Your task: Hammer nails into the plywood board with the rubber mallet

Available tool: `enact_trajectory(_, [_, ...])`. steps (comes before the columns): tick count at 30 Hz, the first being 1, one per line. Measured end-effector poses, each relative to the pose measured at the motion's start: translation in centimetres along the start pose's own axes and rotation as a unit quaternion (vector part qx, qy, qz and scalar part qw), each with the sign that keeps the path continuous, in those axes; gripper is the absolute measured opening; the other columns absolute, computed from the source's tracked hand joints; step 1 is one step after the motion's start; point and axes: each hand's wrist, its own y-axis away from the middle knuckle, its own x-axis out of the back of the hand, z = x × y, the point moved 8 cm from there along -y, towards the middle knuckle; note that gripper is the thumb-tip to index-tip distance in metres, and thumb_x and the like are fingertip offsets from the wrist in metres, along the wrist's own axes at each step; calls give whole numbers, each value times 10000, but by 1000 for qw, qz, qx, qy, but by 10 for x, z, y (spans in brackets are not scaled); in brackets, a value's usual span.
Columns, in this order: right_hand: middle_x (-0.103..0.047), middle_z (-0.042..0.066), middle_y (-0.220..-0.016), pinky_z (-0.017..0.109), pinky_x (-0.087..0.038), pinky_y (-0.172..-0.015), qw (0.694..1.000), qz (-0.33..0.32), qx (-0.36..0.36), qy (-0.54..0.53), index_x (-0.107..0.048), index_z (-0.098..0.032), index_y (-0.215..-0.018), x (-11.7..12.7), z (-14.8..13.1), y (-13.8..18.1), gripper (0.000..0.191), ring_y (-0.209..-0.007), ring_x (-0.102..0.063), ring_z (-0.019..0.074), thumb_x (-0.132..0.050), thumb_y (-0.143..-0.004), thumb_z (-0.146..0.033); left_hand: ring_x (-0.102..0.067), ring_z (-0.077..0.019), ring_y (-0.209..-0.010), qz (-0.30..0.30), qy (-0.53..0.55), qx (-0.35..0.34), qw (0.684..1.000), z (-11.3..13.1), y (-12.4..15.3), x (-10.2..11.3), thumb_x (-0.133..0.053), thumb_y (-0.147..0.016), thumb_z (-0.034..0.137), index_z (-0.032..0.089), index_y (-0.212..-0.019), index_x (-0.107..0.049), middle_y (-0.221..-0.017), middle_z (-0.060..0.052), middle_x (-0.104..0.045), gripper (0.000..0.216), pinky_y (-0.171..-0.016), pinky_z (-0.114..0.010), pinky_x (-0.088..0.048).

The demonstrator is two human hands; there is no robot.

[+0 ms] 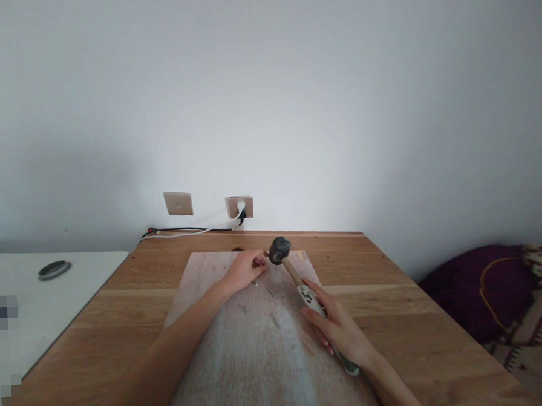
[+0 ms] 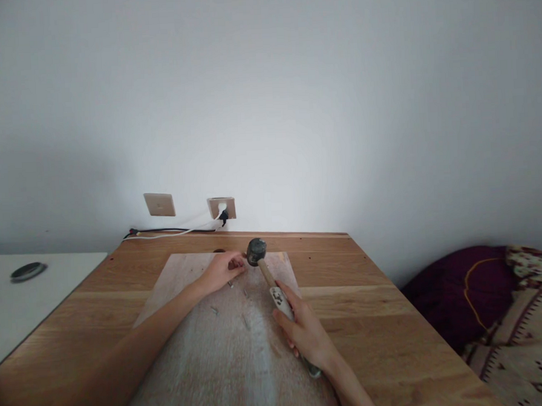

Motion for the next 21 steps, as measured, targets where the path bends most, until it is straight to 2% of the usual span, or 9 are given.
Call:
enact_trajectory(6, [-397, -135, -444, 170, -327, -315, 1000, -29, 0, 1, -265, -123, -1643, -13, 3, -2, 878, -334, -340, 97, -588, -893, -448, -711, -201, -805, 14, 21, 41, 999, -13, -1, 0, -679, -767, 85, 139, -1241, -651, -861, -35, -762, 477, -767, -310, -529])
enact_trajectory(14, [-400, -128, -456, 172, -323, -321, 999, -40, 13, 3, -292, -135, -1639, -13, 6, -1, 793, -338, -342, 96, -558, -945, -412, -715, -206, -813, 12, 33, 40, 999, -19, -3, -1, -678, -747, 82, 150, -1253, -649, -892, -37, -759, 511, -765, -315, -545])
enact_trajectory(16, [-413, -123, -460, 170, -323, -327, 999, -41, 15, 0, -296, -138, -1638, -13, 6, -1, 782, -344, -349, 95, -555, -949, -404, -713, -207, -837, -7, 41, 34, 999, -14, -3, 1, -687, -742, 83, 152, -1245, -641, -938, -46, -759, 510, -778, -321, -553])
enact_trajectory(18, [-420, -122, -458, 169, -321, -326, 999, -46, 12, -2, -291, -134, -1639, -13, 6, -1, 796, -346, -352, 96, -564, -940, -398, -707, -224, -918, -18, 6, 17, 1000, 0, -1, 9, -696, -724, 73, 163, -1197, -646, -1038, -66, -751, 483, -835, -342, -559])
enact_trajectory(21, [-410, -129, -444, 170, -313, -313, 999, -39, 9, -11, -278, -111, -1638, -12, 5, -2, 834, -340, -339, 98, -577, -918, -409, -656, -292, -1110, 0, -150, -29, 988, 34, 10, 25, -697, -730, 78, 153, -1148, -641, -1190, -126, -701, 429, -969, -419, -529])
